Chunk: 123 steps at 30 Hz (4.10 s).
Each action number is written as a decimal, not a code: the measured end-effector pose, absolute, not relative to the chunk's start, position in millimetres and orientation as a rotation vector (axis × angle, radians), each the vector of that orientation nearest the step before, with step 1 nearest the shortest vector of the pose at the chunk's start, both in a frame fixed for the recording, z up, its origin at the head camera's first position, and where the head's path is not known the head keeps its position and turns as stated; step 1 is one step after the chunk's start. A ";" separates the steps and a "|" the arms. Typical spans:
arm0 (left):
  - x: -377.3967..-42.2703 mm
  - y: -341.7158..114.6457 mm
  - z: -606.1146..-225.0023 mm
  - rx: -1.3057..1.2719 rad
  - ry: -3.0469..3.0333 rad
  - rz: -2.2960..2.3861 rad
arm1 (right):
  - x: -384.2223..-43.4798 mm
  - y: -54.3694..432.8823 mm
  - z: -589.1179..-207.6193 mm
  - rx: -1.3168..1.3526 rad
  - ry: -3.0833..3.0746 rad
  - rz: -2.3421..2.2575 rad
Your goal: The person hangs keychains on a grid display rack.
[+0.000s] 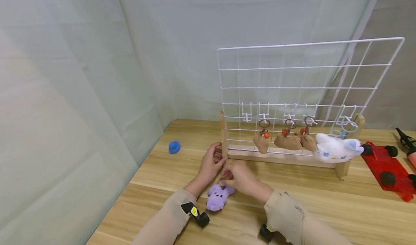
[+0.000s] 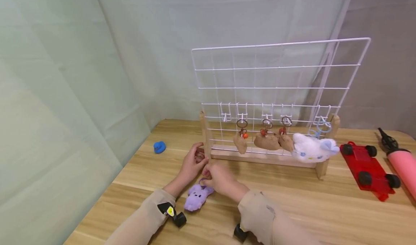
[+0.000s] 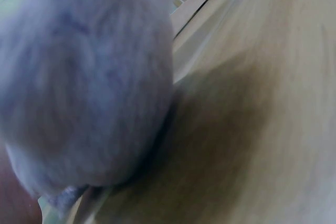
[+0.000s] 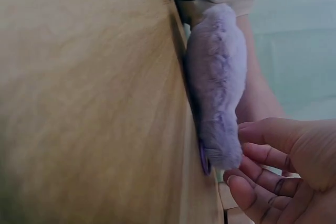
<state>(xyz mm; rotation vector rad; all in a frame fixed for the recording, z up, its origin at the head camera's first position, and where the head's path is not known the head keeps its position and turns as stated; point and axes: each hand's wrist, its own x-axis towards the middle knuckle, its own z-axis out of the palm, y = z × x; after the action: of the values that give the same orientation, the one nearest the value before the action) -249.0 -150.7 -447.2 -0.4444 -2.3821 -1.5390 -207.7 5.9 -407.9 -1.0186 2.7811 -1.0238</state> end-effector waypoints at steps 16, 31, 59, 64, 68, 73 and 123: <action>-228.5 -143.5 -411.8 -0.471 -2.414 -1.510 | -212.3 -3.5 -417.9 -0.981 2.869 -0.878; -250.6 -151.6 -446.5 -0.462 -2.383 -1.519 | -212.6 -5.4 -419.8 -0.956 2.865 -0.910; -248.7 -151.4 -445.6 -0.454 -2.384 -1.505 | -208.0 20.4 -401.0 -0.893 2.542 -1.363; -249.4 -151.7 -445.9 -0.452 -2.385 -1.518 | -205.2 23.9 -390.8 -0.900 2.531 -1.382; -248.8 -151.7 -445.7 -0.452 -2.389 -1.523 | -203.5 25.9 -383.7 -0.926 2.567 -1.368; -248.0 -152.3 -445.2 -0.466 -2.375 -1.521 | -201.6 28.2 -375.1 -0.940 2.529 -1.411; -248.2 -153.5 -447.8 -0.484 -2.359 -1.516 | -210.4 53.0 -284.8 -0.958 2.785 -1.259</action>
<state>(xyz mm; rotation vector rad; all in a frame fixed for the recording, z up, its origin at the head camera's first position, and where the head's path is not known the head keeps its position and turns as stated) -248.2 -153.5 -447.8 -0.4844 -2.3587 -1.5155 -210.4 53.0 -284.8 -0.9581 2.7854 -1.2588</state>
